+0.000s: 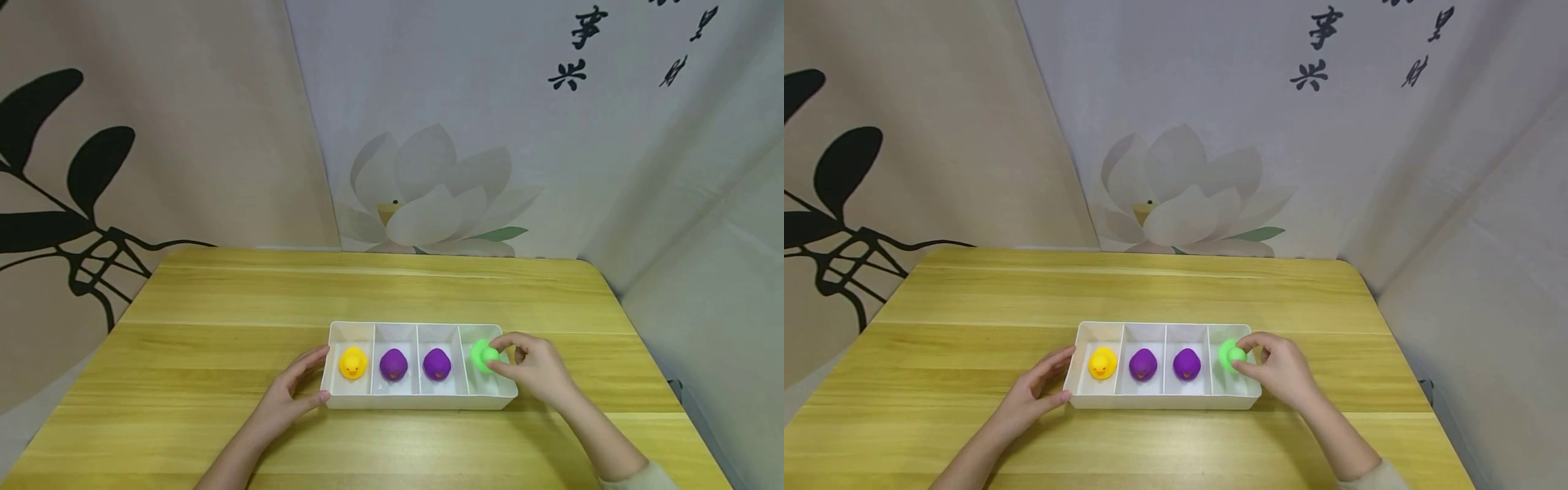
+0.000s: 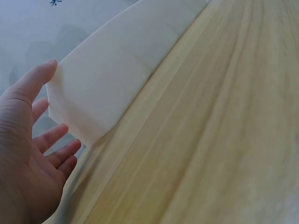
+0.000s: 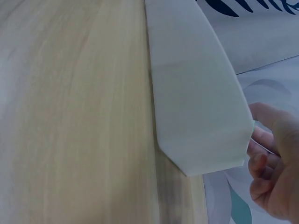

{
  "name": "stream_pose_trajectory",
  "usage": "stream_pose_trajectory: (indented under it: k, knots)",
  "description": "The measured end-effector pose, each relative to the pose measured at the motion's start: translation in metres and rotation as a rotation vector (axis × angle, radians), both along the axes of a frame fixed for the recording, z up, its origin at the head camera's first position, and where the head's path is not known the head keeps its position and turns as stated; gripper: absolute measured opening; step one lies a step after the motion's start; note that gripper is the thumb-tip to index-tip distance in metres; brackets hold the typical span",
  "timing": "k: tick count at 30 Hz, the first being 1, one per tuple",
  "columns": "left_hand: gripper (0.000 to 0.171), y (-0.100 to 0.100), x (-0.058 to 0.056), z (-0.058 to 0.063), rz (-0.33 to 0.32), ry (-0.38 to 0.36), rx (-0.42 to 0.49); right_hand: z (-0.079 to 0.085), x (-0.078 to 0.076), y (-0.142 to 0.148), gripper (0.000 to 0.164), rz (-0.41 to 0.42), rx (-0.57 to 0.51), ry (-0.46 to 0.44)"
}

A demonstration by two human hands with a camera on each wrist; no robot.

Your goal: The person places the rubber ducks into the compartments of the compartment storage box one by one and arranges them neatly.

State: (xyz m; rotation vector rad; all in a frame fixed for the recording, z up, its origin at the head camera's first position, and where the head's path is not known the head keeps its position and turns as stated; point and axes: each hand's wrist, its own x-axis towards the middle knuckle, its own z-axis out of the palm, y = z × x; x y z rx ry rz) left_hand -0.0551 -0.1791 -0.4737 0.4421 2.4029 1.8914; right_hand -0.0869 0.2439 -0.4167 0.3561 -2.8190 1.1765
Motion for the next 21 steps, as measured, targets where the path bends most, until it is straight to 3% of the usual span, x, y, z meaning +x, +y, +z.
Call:
stream_pose_trajectory:
  k: [4, 10, 21]
  knots:
    - [0.067, 0.0, 0.0, 0.0, 0.001, -0.002, -0.001, -0.004, -0.004, 0.001, 0.025, 0.032, 0.046, 0.026]
    - [0.067, 0.0, 0.0, 0.002, -0.005, -0.001, -0.001, -0.007, -0.008, 0.0, 0.022, 0.049, 0.104, -0.003]
    - [0.066, 0.0, 0.001, 0.001, -0.021, 0.013, 0.01, -0.01, -0.013, -0.003, 0.021, 0.106, 0.147, 0.011]
